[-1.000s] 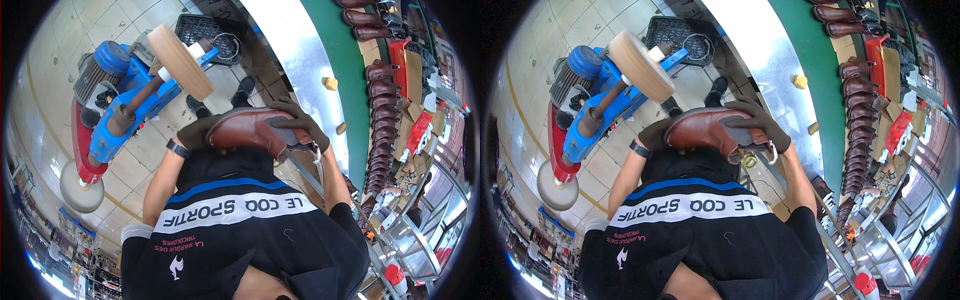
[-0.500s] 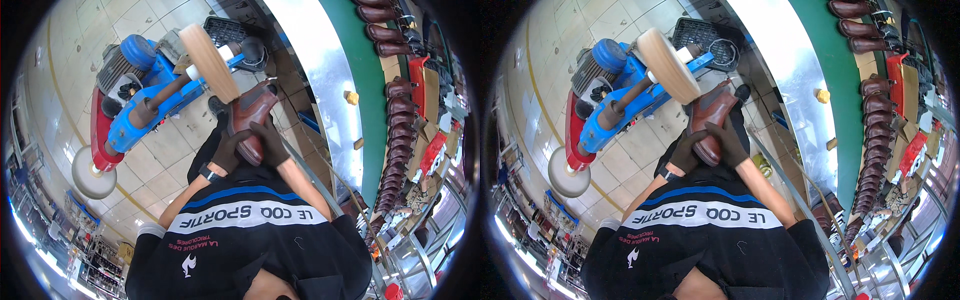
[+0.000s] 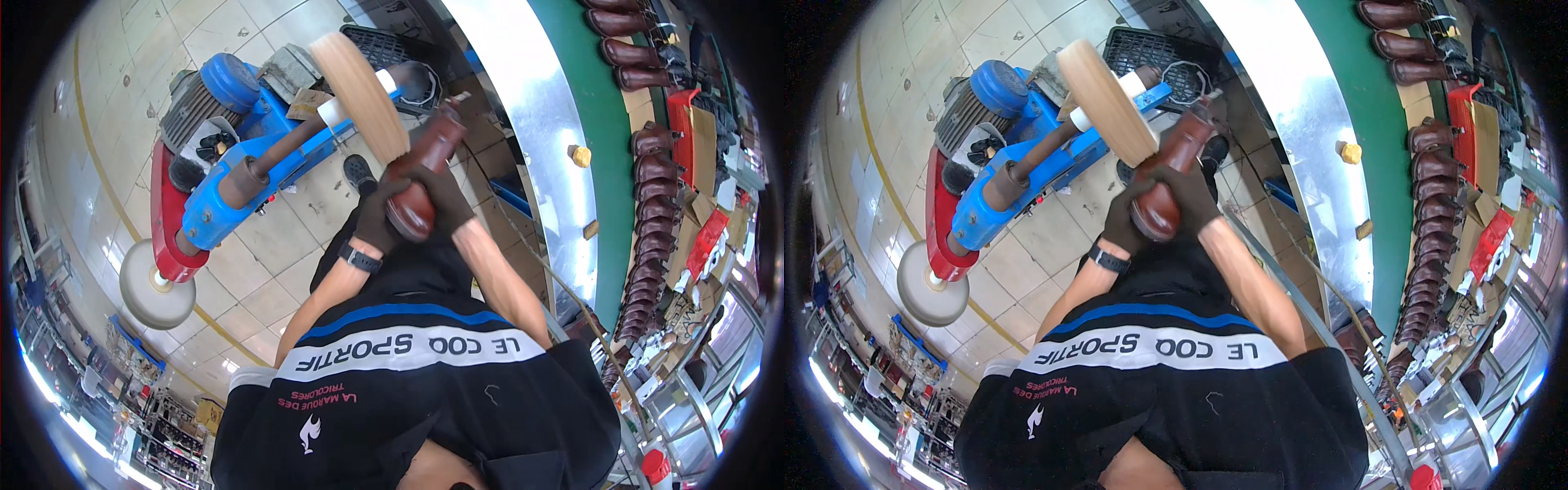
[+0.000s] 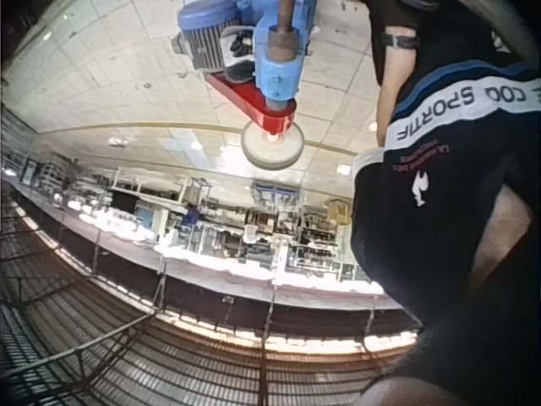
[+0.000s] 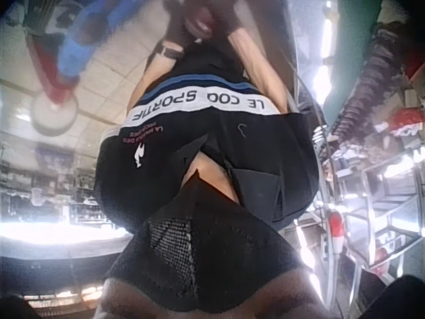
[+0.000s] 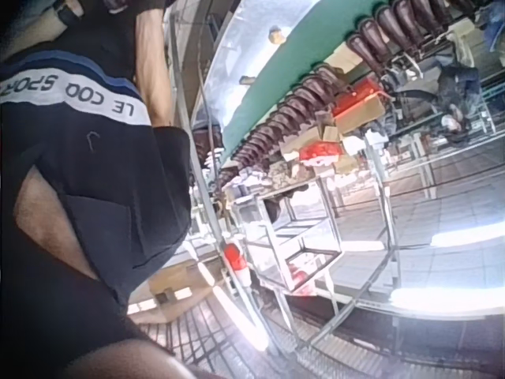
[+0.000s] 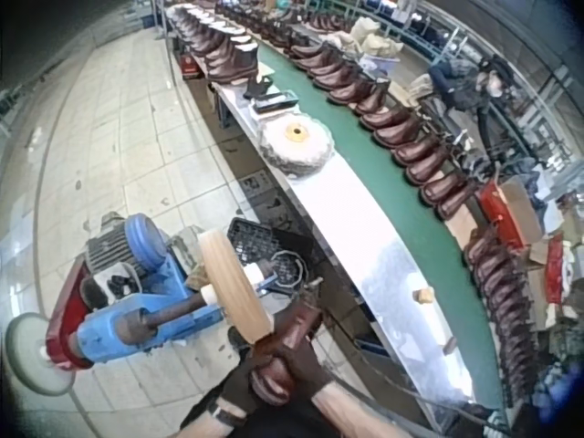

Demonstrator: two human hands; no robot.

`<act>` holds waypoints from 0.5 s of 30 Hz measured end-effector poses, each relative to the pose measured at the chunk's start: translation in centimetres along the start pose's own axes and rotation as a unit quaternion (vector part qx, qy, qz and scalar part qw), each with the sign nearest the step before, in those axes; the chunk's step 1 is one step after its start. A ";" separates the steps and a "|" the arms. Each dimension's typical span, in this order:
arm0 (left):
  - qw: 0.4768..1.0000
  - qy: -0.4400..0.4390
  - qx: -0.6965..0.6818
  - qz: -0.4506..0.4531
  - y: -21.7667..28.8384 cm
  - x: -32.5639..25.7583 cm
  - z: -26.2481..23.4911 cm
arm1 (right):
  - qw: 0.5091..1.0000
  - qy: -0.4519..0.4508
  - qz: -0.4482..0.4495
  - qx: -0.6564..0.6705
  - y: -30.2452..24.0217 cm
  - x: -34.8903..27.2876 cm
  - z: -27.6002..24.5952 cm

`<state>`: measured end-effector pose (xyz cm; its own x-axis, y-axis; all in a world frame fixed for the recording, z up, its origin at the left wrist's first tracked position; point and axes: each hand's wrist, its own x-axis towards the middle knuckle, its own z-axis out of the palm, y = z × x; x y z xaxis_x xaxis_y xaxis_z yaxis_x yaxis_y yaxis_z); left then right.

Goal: Polishing and finishing leather boots using a motorized buffing wheel in a factory setting.

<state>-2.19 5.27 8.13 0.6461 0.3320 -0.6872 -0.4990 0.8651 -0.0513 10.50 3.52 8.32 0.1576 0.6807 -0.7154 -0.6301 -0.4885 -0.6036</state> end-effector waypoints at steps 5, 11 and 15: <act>1.000 -0.001 -0.009 -0.001 -0.6 -2.4 0.9 | 0.998 -0.005 -0.056 -0.029 -1.8 -3.1 1.7; 0.986 -0.016 0.135 0.099 -1.4 -1.0 -0.4 | 1.000 -0.005 0.003 -0.020 -2.3 -2.2 1.5; 1.000 -0.008 -0.024 -0.015 0.1 -1.6 1.8 | 0.999 0.007 0.041 -0.029 -2.1 -1.5 0.5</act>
<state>-2.23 5.45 10.53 0.6709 0.3125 -0.6725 -0.5058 0.8560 -0.1068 11.21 3.77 10.87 0.1178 0.6305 -0.7672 -0.5956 -0.5733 -0.5626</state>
